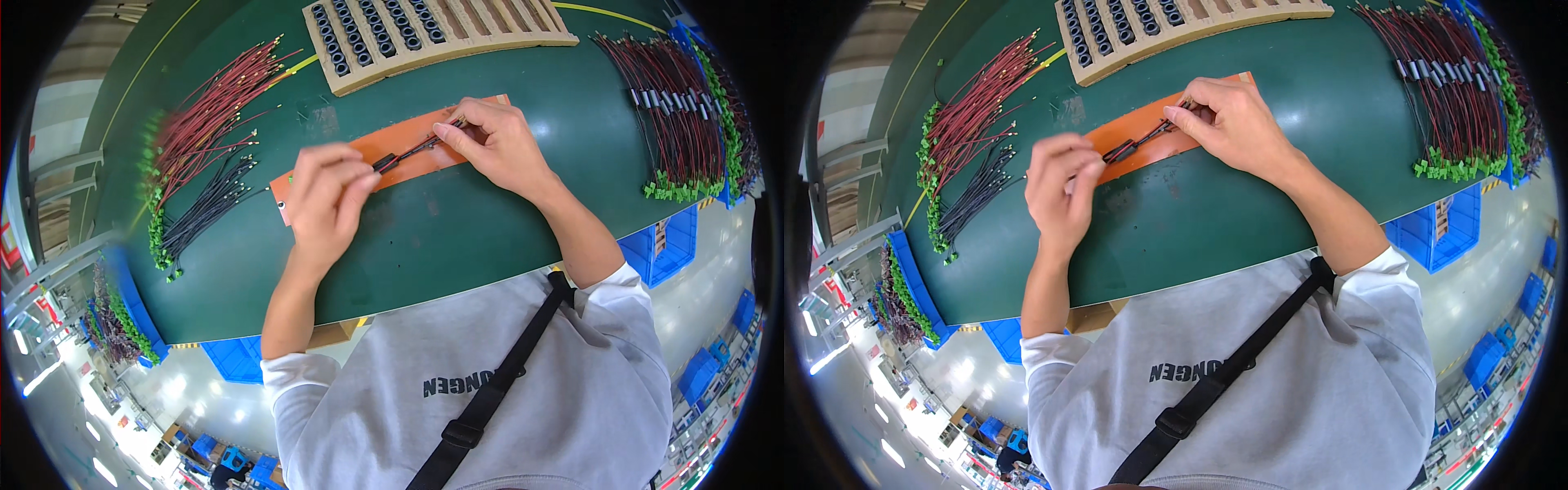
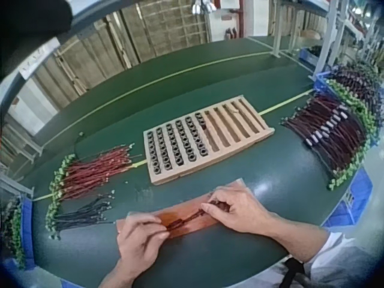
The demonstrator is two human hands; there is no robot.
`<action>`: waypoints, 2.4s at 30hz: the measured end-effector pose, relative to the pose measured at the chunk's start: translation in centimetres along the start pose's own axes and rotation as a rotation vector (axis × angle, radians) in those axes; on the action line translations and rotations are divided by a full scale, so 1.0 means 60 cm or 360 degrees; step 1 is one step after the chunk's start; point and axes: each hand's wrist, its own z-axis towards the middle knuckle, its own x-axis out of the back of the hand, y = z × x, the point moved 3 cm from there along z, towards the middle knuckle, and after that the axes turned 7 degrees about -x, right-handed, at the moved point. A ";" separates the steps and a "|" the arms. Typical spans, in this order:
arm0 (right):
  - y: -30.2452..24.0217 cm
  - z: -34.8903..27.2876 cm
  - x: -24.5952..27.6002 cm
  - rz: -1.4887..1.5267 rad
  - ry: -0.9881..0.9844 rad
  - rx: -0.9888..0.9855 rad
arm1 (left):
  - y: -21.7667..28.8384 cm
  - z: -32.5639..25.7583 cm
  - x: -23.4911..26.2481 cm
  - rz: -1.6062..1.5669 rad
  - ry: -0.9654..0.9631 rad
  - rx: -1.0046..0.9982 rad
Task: The person assembles wire harnesses by picking up a black wire and a red wire, inserting them into a gray connector, and attaching a green terminal to the connector. The person repeats this process multiple times, placing the finished harnesses into a pile on the right side of the table.
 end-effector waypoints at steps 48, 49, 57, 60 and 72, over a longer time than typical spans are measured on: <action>0.035 -0.009 0.034 -0.0450 0.0041 0.0275 | -0.007 0.015 -0.108 -0.0153 -0.0107 0.0452; 0.035 -0.008 0.033 -0.0458 0.0054 0.0299 | -0.005 0.017 -0.108 -0.0167 -0.0111 0.0514; 0.065 -0.011 0.050 -0.0161 0.0067 0.0005 | -0.006 0.028 -0.102 -0.0222 -0.0253 0.0670; 0.066 -0.010 0.059 -0.0134 0.0059 -0.0009 | -0.007 0.075 -0.088 -0.0353 -0.0515 0.0630; 0.071 -0.013 0.058 0.0066 0.0114 -0.0009 | -0.045 0.146 -0.173 -0.0699 -0.1291 0.0934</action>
